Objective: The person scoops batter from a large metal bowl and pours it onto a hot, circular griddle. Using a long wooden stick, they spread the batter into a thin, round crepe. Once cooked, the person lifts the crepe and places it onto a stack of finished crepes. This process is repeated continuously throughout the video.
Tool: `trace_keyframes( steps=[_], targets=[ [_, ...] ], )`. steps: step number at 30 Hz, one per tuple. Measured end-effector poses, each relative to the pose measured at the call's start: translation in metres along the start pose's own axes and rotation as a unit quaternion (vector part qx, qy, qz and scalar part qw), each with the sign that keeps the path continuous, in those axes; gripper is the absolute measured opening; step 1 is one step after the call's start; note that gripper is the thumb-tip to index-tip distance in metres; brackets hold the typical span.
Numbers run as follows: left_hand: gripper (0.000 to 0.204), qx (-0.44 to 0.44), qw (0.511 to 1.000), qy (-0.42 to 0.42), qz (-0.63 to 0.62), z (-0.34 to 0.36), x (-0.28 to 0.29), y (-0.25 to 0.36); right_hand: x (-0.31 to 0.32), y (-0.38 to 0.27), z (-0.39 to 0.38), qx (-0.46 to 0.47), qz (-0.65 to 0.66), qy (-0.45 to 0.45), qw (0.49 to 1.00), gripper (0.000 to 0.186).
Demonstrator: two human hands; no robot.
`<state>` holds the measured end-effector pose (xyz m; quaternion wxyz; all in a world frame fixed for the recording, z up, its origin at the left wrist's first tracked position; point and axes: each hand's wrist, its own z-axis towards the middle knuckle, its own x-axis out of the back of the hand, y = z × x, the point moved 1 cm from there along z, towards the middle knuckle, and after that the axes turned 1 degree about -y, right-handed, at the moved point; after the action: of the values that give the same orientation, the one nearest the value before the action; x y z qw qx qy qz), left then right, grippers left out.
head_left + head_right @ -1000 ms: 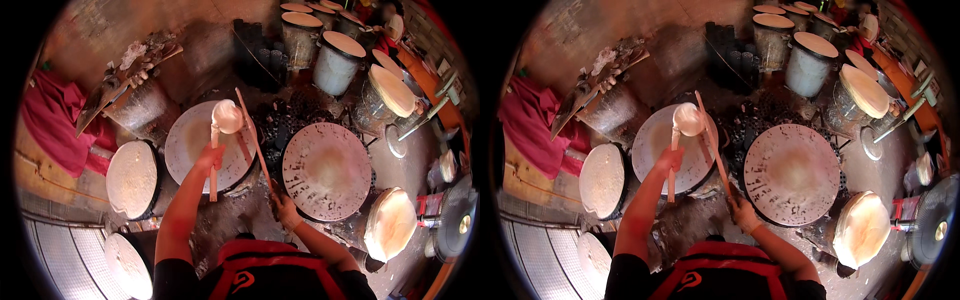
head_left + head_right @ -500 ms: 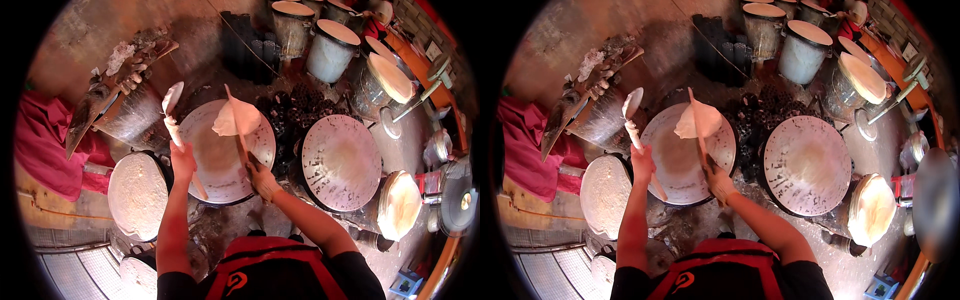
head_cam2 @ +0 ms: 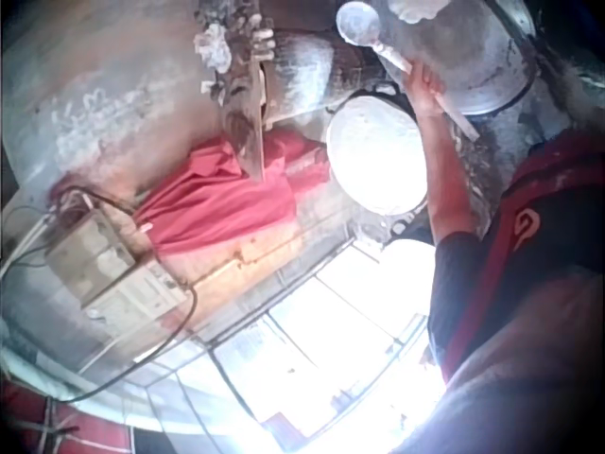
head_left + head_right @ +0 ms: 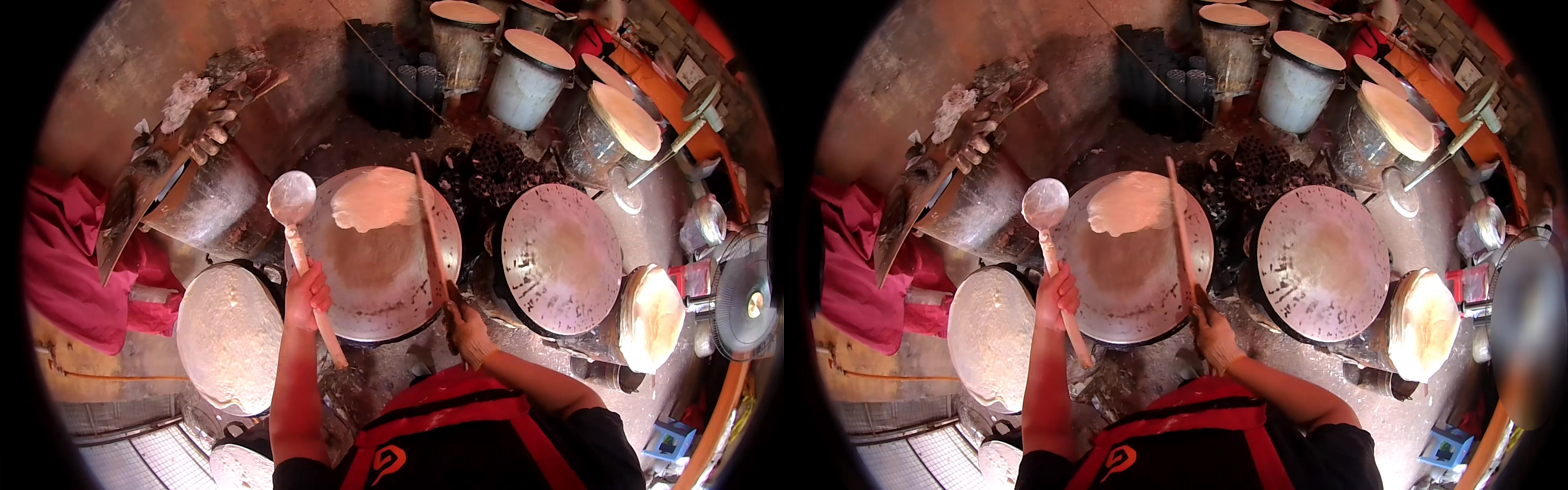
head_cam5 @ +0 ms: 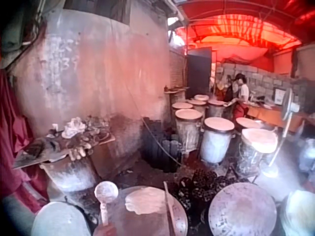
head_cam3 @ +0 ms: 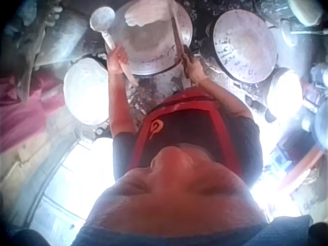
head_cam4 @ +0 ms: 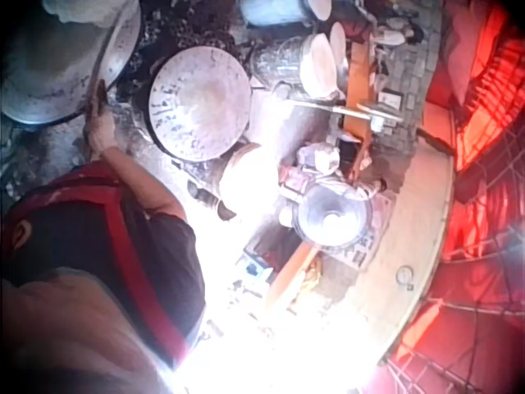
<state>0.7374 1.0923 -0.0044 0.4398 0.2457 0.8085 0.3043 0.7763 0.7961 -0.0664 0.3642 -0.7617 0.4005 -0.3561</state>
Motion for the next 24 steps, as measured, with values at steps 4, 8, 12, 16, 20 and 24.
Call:
trace_keyframes(
  steps=[4, 8, 12, 16, 20, 24],
  targets=[
    [0.007, -0.009, 1.0, 0.029, -0.006, 0.006, 0.019, -0.011, -0.007, -0.057, 0.014, 0.023, -0.158, -0.08, 0.984, 0.046],
    [0.009, -0.024, 0.997, 0.065, 0.03, 0.004, 0.021, -0.016, -0.017, -0.055, 0.051, 0.112, -0.241, -0.159, 0.951, 0.051],
    [0.012, -0.077, 0.985, 0.138, 0.074, -0.012, 0.021, -0.01, -0.012, -0.086, 0.046, 0.122, -0.271, -0.231, 0.927, 0.053],
    [0.014, -0.308, 0.907, 0.281, 0.064, -0.046, 0.01, -0.013, 0.02, -0.053, 0.049, 0.169, -0.191, -0.181, 0.95, 0.053],
    [0.016, -0.317, 0.893, 0.315, 0.052, -0.077, 0.031, -0.019, 0.061, -0.097, 0.068, -0.095, -0.142, -0.248, 0.954, 0.051],
    [0.016, -0.313, 0.876, 0.366, 0.029, -0.071, 0.037, -0.043, 0.057, -0.101, 0.094, 0.151, -0.331, -0.302, 0.881, 0.052]
  ],
)
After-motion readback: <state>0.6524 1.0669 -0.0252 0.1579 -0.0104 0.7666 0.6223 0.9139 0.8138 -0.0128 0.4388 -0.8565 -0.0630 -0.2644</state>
